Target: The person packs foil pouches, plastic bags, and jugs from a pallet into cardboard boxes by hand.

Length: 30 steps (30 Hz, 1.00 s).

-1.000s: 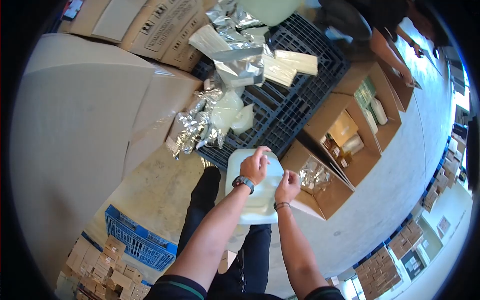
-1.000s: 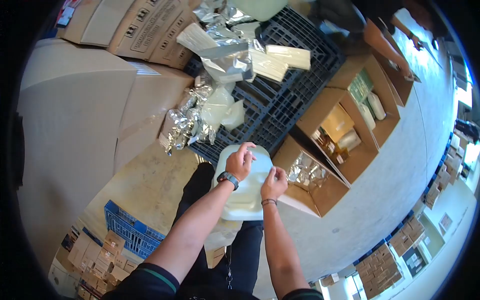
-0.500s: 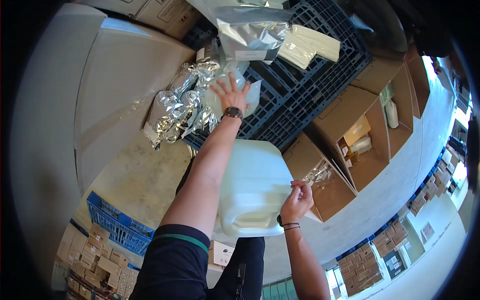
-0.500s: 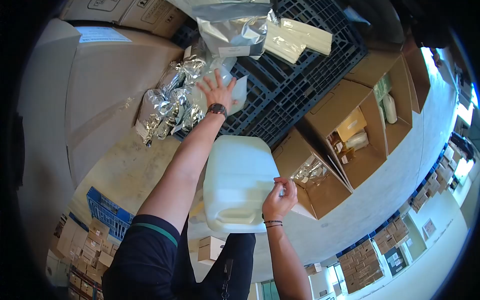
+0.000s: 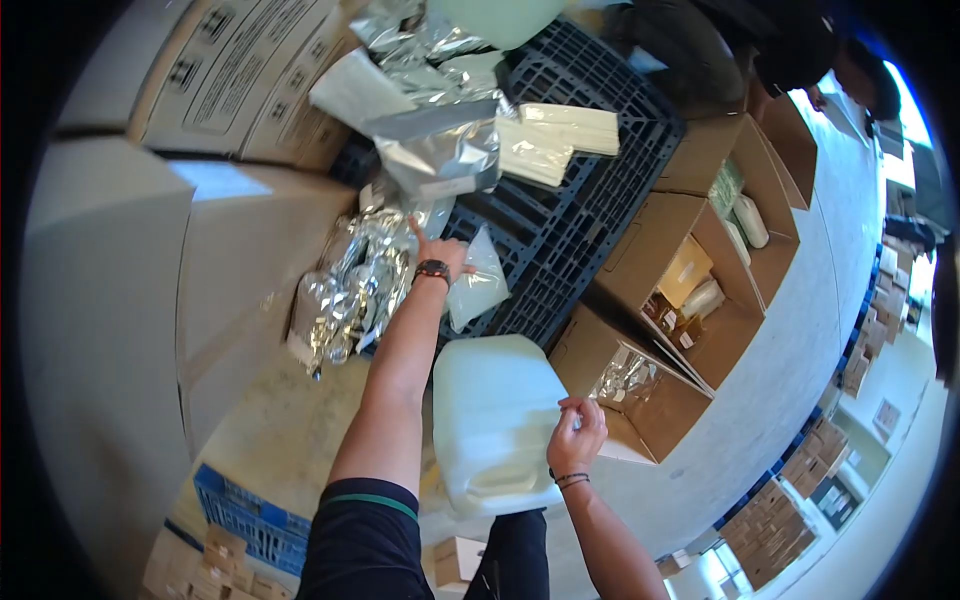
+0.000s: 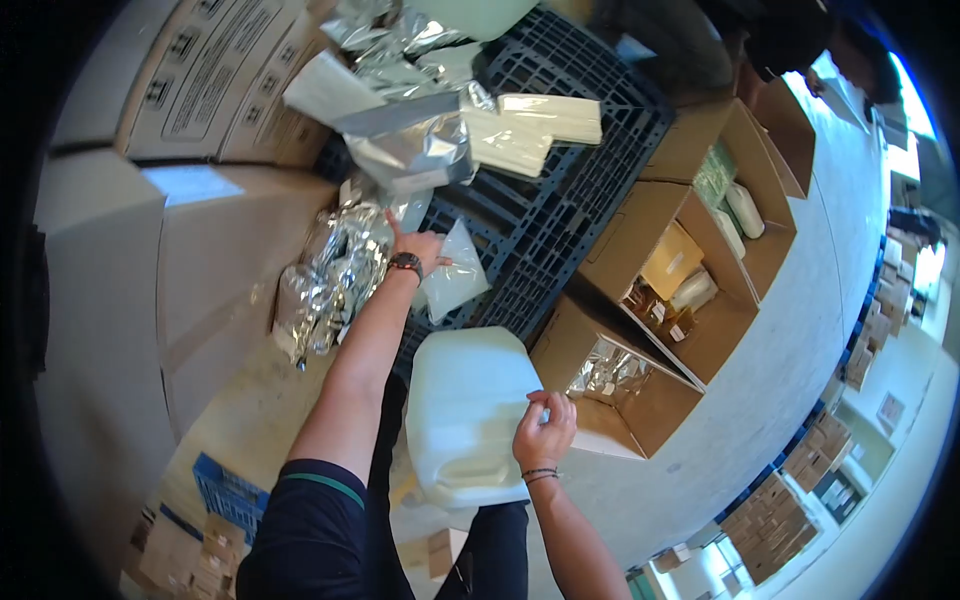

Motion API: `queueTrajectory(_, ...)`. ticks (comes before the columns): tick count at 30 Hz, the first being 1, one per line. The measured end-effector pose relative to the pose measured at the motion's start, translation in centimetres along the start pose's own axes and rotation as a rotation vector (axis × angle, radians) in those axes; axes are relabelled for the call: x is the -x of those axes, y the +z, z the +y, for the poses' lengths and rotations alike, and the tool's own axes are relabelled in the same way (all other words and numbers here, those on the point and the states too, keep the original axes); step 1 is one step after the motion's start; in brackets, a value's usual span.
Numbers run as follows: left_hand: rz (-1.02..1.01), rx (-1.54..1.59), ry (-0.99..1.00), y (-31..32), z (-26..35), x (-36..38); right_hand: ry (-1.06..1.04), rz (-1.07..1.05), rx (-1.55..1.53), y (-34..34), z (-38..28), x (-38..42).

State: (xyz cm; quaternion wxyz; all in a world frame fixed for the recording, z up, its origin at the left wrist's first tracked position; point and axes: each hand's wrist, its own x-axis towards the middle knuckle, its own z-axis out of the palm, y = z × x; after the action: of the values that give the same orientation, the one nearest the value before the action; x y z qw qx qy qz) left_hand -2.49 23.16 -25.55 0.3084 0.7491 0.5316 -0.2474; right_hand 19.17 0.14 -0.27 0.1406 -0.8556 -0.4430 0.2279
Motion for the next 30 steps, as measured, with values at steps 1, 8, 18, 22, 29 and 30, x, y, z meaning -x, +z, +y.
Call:
queueTrajectory(1, -0.028, -0.008, -0.022, -0.2, -0.3, -0.6, -0.003, -0.024, -0.002, -0.2, -0.2, -0.1)
queueTrajectory(8, -0.108, -0.046, 0.019, -1.4, -1.9, -2.4, -0.021, -0.042, 0.002, -0.3, -0.3, 0.1)
queueTrajectory(18, 0.122, 0.219, 0.053, -0.2, 0.3, -0.1, -0.077, -0.089, 0.007, -0.5, -0.5, -0.2)
queueTrajectory(22, 0.184, 0.270, 0.155, 0.8, 4.6, 4.0, -0.090, -0.109, 0.047, -0.6, -0.7, -0.2)
queueTrajectory(29, 0.288, 0.471, 0.153, 2.4, 11.4, 10.0, -0.093, -0.092, 0.093, -0.2, -0.1, -0.2)
queueTrajectory(30, 0.345, 0.522, 0.147, 1.8, 11.8, 10.9, -0.096, -0.091, 0.091, -0.3, 0.1, -0.1)
